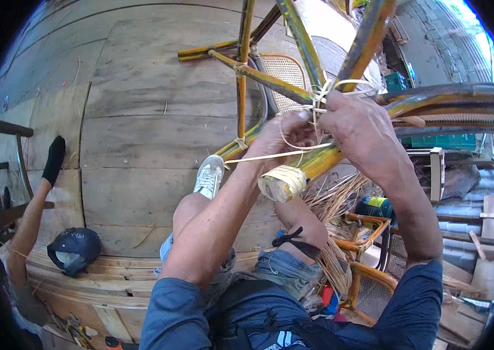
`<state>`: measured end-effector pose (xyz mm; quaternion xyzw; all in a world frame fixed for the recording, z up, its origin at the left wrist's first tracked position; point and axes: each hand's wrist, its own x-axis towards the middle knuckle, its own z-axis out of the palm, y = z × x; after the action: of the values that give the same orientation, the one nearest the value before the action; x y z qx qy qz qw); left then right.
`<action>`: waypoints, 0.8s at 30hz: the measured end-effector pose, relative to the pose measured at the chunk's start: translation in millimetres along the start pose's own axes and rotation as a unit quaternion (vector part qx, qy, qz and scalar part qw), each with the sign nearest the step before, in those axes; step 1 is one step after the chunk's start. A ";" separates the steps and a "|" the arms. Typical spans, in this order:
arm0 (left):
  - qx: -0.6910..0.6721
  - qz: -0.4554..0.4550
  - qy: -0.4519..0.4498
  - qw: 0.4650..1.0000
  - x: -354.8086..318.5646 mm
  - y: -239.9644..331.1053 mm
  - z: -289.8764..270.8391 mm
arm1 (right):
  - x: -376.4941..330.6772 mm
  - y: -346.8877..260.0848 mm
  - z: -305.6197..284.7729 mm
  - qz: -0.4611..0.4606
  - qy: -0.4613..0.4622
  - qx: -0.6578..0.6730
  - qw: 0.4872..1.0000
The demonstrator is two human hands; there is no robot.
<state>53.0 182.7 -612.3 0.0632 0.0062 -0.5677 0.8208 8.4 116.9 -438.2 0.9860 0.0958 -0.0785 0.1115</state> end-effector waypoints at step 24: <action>0.390 0.202 0.191 0.878 4.5 32.1 -14.3 | -140.7 -97.2 211.6 0.415 0.092 0.697 0.578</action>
<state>85.4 191.2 -623.7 0.4854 -0.0716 -0.3228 0.8094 -176.3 136.1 -637.0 0.6947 -0.3978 0.0251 -0.5988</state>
